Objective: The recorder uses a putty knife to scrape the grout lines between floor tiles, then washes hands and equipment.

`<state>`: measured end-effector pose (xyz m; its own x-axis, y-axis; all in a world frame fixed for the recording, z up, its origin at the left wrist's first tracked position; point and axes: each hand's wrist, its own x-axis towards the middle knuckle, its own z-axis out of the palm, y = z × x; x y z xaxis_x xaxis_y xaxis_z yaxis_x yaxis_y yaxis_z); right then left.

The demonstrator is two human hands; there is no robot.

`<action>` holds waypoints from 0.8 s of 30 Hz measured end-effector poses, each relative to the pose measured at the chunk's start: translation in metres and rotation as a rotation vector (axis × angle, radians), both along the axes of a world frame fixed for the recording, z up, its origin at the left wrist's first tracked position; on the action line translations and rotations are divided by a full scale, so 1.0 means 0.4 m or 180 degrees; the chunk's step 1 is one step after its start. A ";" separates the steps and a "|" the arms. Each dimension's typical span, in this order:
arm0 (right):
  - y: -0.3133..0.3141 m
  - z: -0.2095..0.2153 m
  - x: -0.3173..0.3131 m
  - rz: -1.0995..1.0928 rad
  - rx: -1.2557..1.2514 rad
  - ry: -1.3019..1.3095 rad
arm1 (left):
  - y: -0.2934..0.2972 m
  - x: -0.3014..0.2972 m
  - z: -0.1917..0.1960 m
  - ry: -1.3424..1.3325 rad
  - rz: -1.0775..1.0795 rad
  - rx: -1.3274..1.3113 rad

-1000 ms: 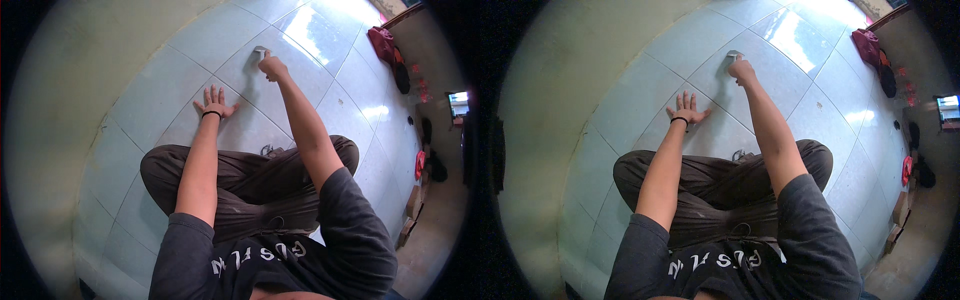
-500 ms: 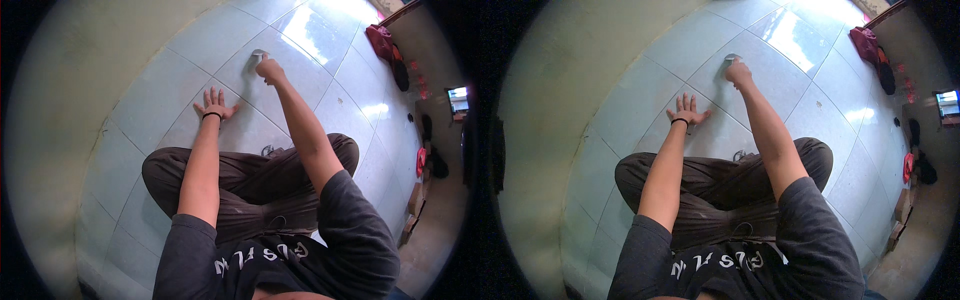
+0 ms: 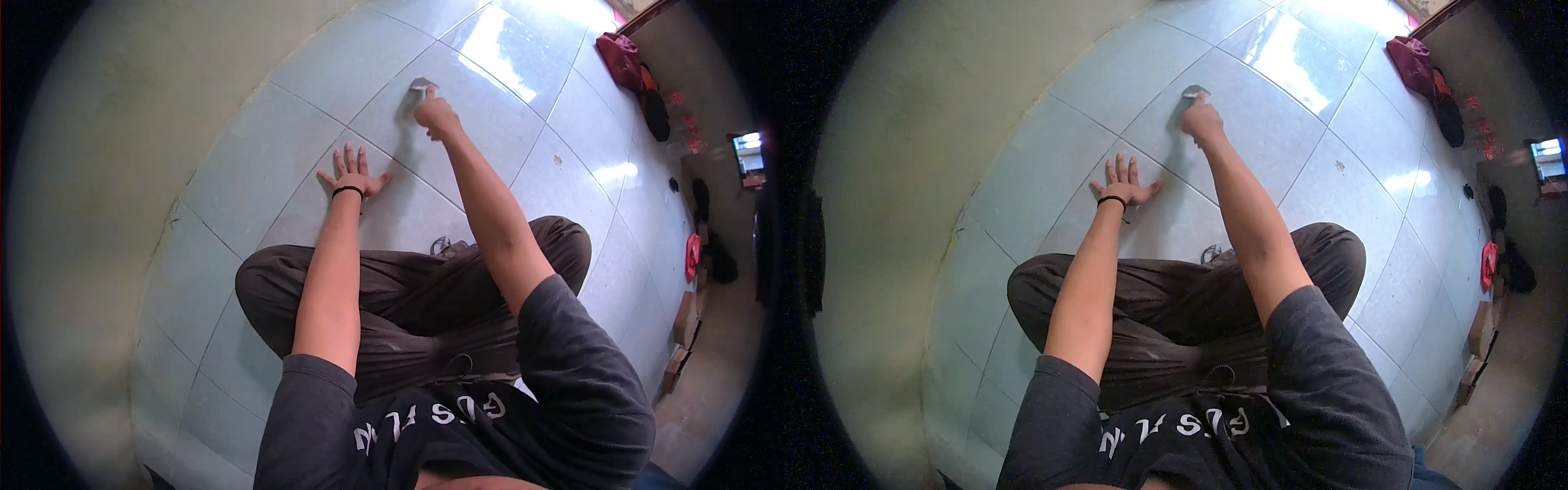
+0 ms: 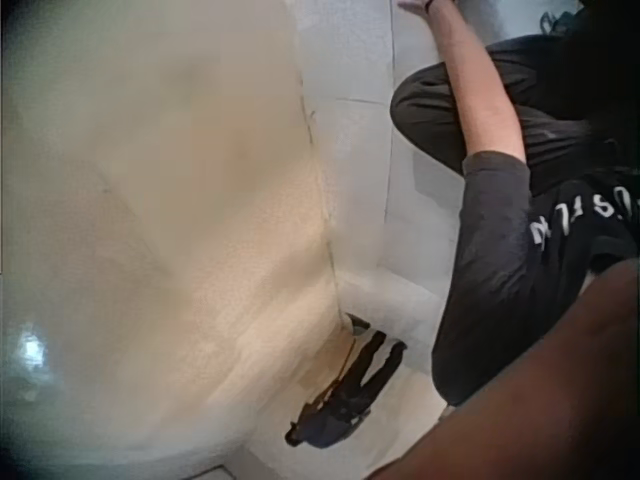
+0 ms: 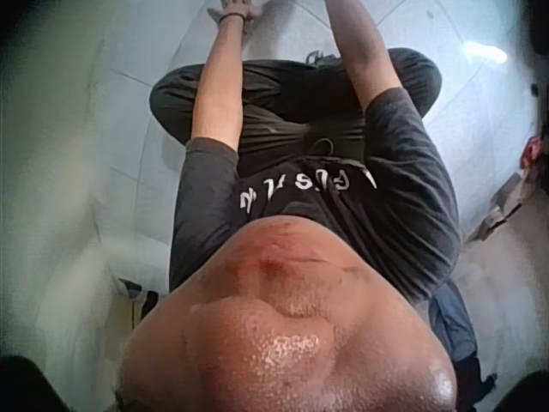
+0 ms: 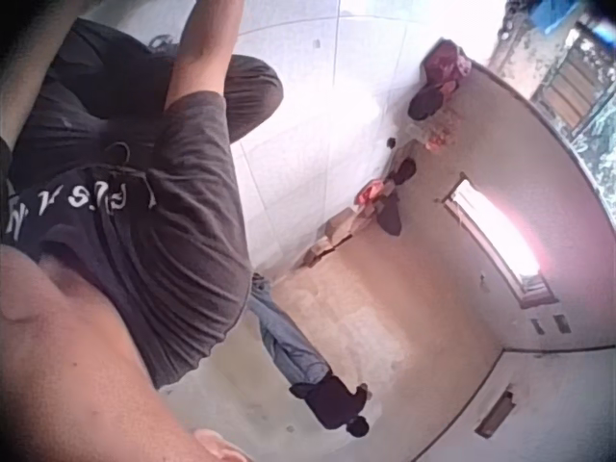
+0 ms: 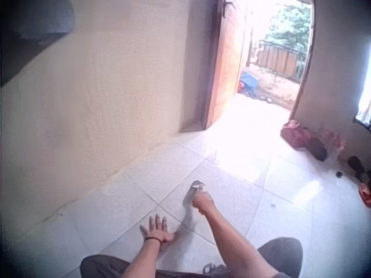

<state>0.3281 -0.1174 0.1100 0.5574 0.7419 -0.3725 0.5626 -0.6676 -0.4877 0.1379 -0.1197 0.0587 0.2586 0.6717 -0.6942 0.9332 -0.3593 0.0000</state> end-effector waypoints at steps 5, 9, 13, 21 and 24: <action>0.001 -0.006 0.021 0.0014 -0.0120 -0.0053 | -0.003 0.008 -0.003 -0.0105 -0.0014 0.0056; 0.012 -0.004 0.036 0.0064 -0.0062 -0.0172 | -0.002 0.007 -0.009 -0.0078 0.0001 0.0083; 0.012 0.001 0.033 0.0064 -0.0026 -0.0122 | -0.012 0.006 -0.005 -0.0205 0.0009 0.0104; 0.033 0.005 0.032 0.0007 0.0036 -0.0146 | -0.008 0.010 -0.004 -0.0155 0.0039 0.0086; 0.023 0.010 0.007 0.0100 -0.0413 0.0073 | -0.004 -0.011 -0.003 -0.0082 0.0046 0.0048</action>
<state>0.3307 -0.1083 0.1142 0.5250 0.7036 -0.4789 0.5738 -0.7081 -0.4114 0.1336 -0.1214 0.0576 0.2665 0.6858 -0.6772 0.9381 -0.3458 0.0190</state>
